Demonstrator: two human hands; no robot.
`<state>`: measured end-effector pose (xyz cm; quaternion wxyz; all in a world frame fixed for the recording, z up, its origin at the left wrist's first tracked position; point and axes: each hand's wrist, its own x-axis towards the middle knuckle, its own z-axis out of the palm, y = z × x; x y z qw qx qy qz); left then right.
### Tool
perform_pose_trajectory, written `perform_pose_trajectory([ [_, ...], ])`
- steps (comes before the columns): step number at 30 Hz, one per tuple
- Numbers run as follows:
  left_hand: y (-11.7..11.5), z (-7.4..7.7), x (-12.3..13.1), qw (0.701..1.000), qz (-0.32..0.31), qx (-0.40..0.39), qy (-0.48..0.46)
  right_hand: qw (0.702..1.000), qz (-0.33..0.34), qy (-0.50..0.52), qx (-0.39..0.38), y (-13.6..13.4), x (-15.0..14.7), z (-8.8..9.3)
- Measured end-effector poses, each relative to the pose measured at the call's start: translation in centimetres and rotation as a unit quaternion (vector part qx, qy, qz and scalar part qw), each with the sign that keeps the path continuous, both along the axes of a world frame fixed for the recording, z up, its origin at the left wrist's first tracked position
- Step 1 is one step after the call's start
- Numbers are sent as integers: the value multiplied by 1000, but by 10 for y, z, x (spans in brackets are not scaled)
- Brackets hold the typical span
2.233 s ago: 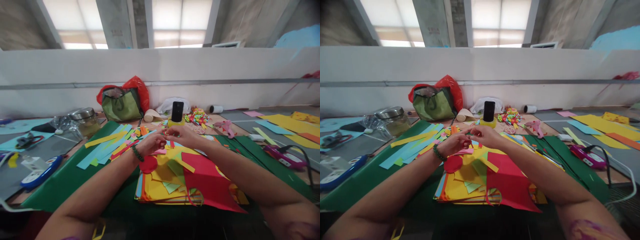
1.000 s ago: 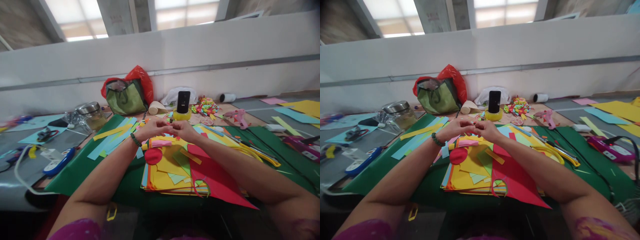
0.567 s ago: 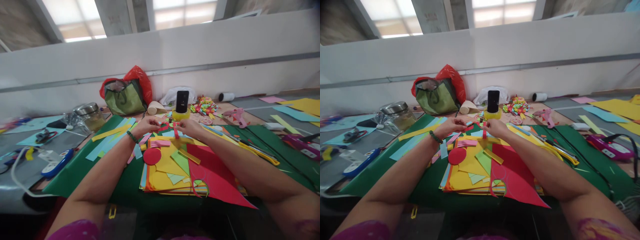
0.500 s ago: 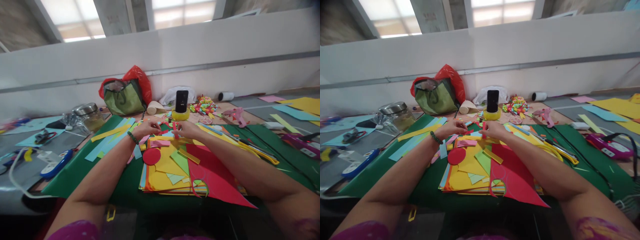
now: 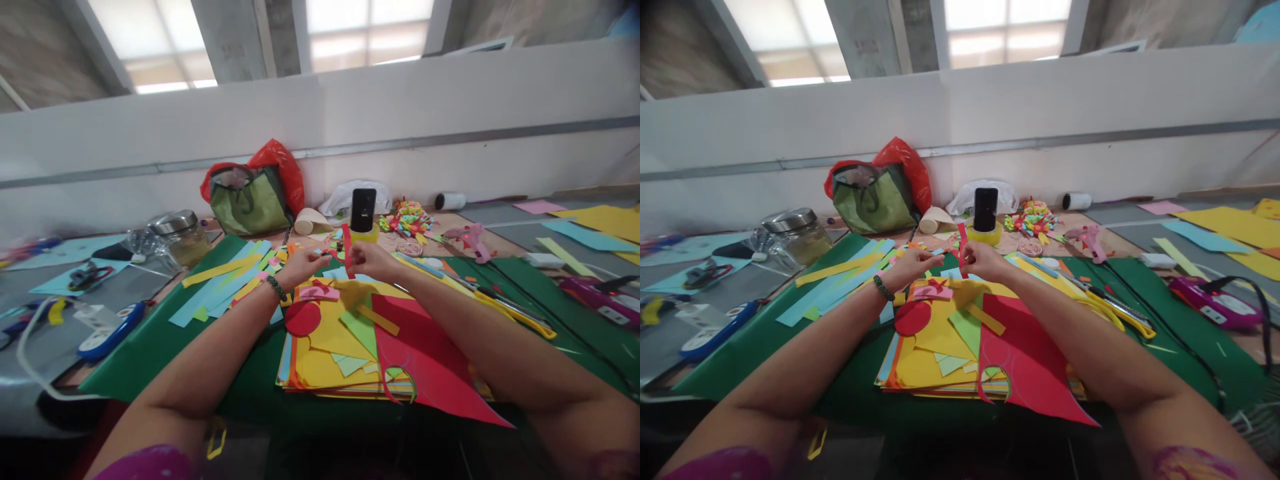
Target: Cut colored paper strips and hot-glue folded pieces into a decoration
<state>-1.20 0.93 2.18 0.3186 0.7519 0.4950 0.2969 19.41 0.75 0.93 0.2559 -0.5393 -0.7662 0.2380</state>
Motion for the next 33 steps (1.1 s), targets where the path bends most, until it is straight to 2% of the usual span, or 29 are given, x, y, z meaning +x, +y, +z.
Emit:
perform_pose_trajectory([
  [2,-4,3,3,996,-22,-50,-76,995,87,45,-11,-7,2,10],
  [5,-9,5,8,965,-65,-151,-205,962,248,99,-52,-18,6,19],
  [6,-10,5,9,952,-66,-171,-246,953,280,101,-61,-21,7,21],
  [8,-12,6,11,929,-56,-188,-314,949,293,91,-71,-24,10,26],
  [10,-13,7,11,916,-42,-181,-354,955,267,97,-80,-25,12,32],
  [15,-19,14,11,909,-21,-148,-389,973,133,158,-102,-27,14,53],
  [18,-26,18,13,923,-33,-137,-359,969,102,204,-100,-36,21,61],
  [21,-37,23,16,947,-71,-141,-278,973,107,190,-73,-52,38,61],
  [24,-48,26,20,959,-125,-158,-198,983,78,163,-14,-68,56,56],
  [27,-54,24,25,959,-163,-168,-162,985,26,161,53,-75,64,50],
  [30,-55,21,28,961,-140,-165,-172,978,-19,142,150,-74,56,49],
  [33,-52,17,28,947,-105,-197,-230,957,-18,82,277,-74,37,48],
])
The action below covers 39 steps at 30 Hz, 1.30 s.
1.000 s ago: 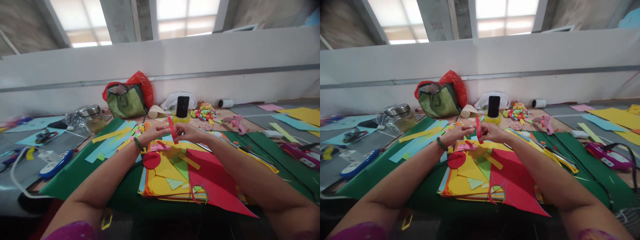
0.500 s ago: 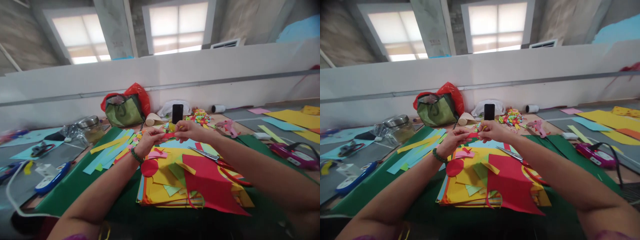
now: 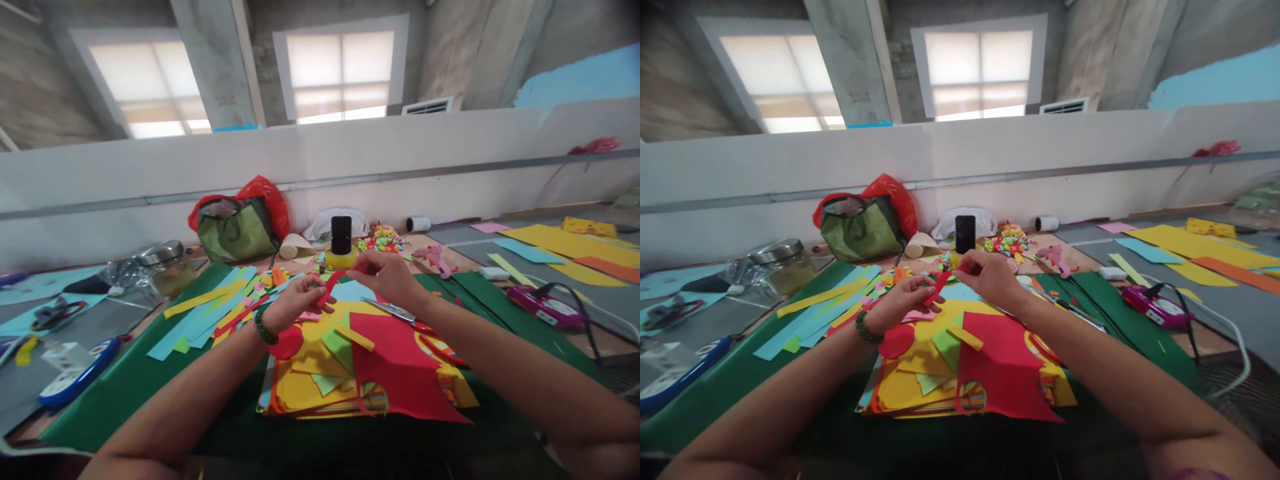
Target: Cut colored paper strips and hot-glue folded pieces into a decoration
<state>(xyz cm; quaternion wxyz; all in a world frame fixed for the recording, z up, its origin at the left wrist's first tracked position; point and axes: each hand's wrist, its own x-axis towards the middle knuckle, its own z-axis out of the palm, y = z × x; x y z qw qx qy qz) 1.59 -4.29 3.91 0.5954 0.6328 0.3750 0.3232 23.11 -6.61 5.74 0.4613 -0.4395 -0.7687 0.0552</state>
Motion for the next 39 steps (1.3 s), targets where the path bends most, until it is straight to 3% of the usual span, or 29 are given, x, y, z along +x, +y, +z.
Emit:
perform_pose_trajectory([
  [2,1,-2,-1,999,-4,-25,-43,991,-2,-94,96,-1,-14,-4],
  [5,2,-5,-1,995,-3,-34,-94,948,-9,-244,204,0,-31,-15],
  [8,1,-5,1,991,14,-47,-123,925,-10,-296,240,2,-38,-27],
  [11,0,-4,2,984,23,-80,-157,929,-10,-283,238,2,-37,-34],
  [16,2,-5,2,983,22,-93,-154,966,78,-185,164,2,-29,-34],
  [18,4,-7,2,988,13,-93,-126,986,95,-85,106,4,-25,-32],
  [20,4,-8,2,992,-1,-86,-87,996,68,38,33,9,-23,-30],
  [23,2,-11,2,997,-14,-66,-24,978,78,161,-104,17,-22,-30],
  [26,0,-13,3,998,-32,-51,-6,957,121,178,-197,21,-22,-32],
  [39,6,-14,1,991,-44,-122,-20,927,136,261,-233,31,-16,-38],
])
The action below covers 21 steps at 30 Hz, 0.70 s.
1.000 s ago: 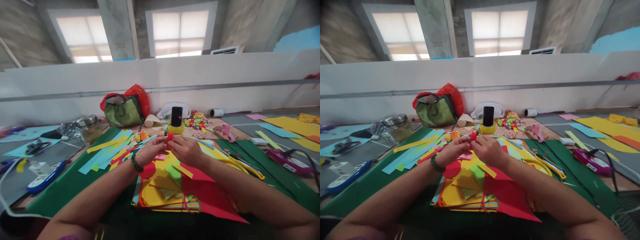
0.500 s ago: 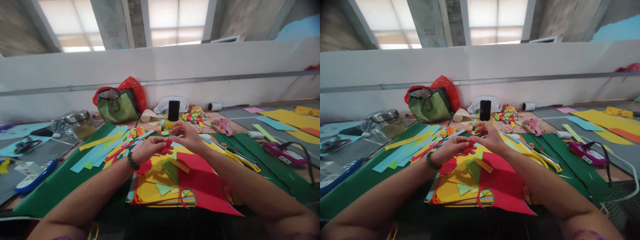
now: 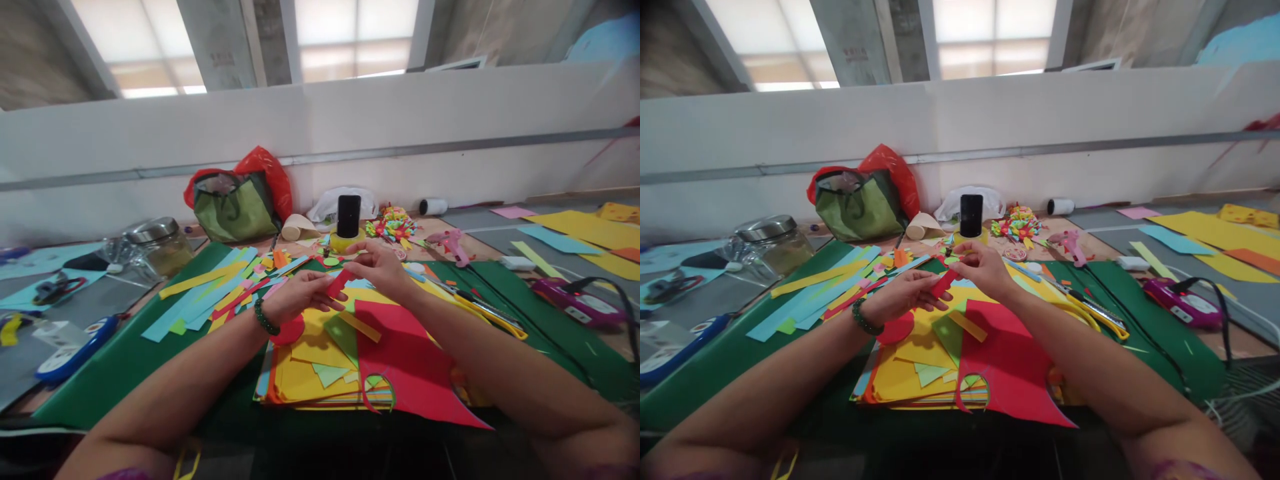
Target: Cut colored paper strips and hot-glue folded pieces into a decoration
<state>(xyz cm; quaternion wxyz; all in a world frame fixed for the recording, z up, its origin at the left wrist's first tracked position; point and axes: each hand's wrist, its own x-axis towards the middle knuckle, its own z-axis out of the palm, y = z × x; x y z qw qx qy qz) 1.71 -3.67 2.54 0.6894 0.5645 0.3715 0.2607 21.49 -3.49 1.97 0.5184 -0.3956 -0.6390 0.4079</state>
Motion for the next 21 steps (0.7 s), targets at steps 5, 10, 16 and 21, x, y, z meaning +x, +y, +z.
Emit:
perform_pose_trajectory([
  [5,0,3,0,999,10,-34,-11,1000,-8,7,-11,1,0,0],
  [10,-1,4,1,1000,3,-3,18,1000,-1,-1,-9,-1,0,0],
  [16,3,0,-1,1000,12,10,10,1000,5,-1,-13,-4,0,2],
  [21,2,2,-1,999,34,17,17,1000,5,17,-22,0,0,2],
])
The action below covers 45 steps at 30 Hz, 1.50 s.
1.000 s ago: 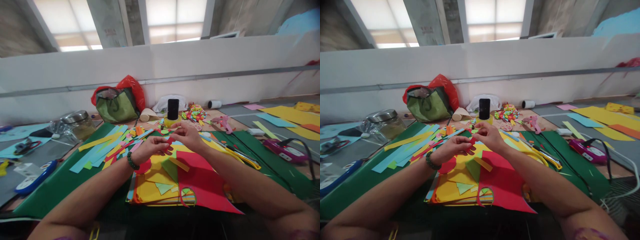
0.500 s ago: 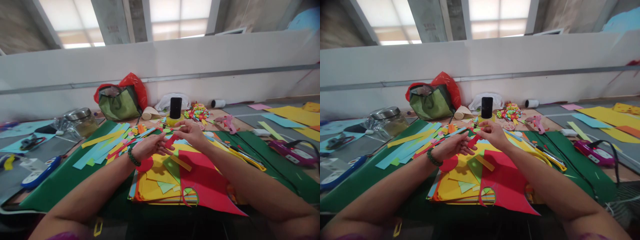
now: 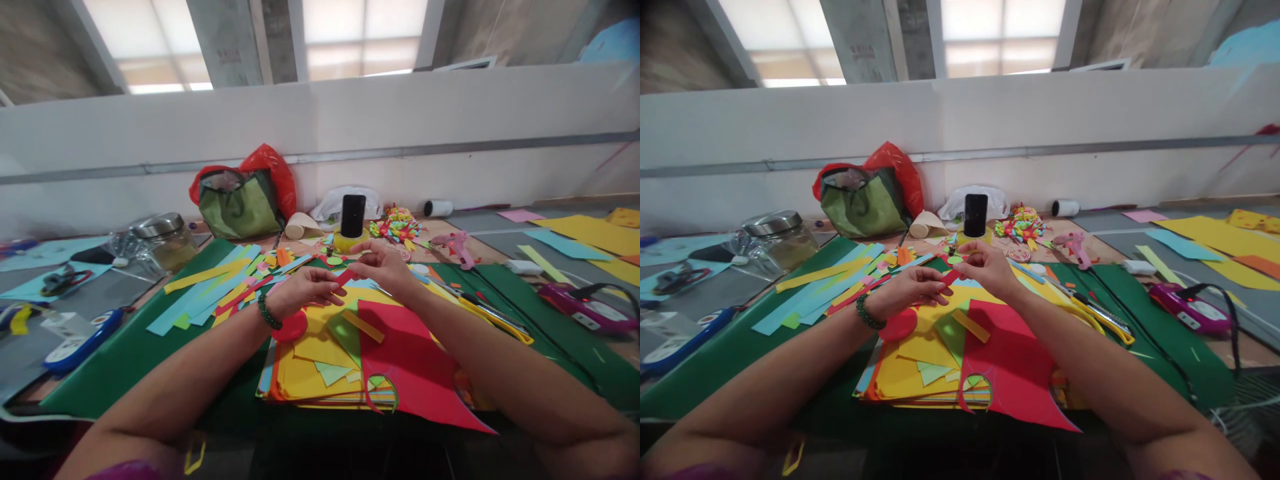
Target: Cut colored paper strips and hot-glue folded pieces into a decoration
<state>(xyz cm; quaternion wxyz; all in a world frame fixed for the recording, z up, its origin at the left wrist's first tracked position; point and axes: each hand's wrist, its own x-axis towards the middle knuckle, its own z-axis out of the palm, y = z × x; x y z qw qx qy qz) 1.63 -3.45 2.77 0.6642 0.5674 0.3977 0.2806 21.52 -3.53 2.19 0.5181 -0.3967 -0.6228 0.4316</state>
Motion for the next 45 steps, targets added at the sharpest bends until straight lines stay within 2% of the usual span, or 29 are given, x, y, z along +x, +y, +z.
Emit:
perform_pose_trajectory([
  [6,2,2,-1,997,56,16,-43,1000,1,8,1,2,2,-1],
  [17,5,8,-4,991,87,80,-55,999,-16,-12,33,1,1,-5],
  [19,13,15,-12,983,128,117,-66,997,-37,-19,60,3,1,-8],
  [23,44,36,-52,933,292,187,-94,993,-55,-34,96,6,2,-11],
  [25,60,45,-80,915,334,226,-19,993,-49,-46,95,7,2,-12],
  [27,71,49,-107,895,318,262,172,994,-40,-61,87,6,1,-12],
  [31,80,45,-149,871,276,219,343,995,-26,-76,62,3,0,-12],
  [35,81,41,-169,812,222,174,511,997,-25,-71,27,2,-2,-14],
  [37,83,41,-166,782,194,176,565,997,-27,-73,23,2,-3,-15],
  [39,85,40,-154,771,149,180,592,996,-26,-80,25,2,-3,-14],
  [42,87,32,-131,781,59,150,603,995,-20,-96,29,1,-2,-14],
  [45,89,20,-117,787,19,121,605,993,-18,-110,39,1,-1,-14],
])
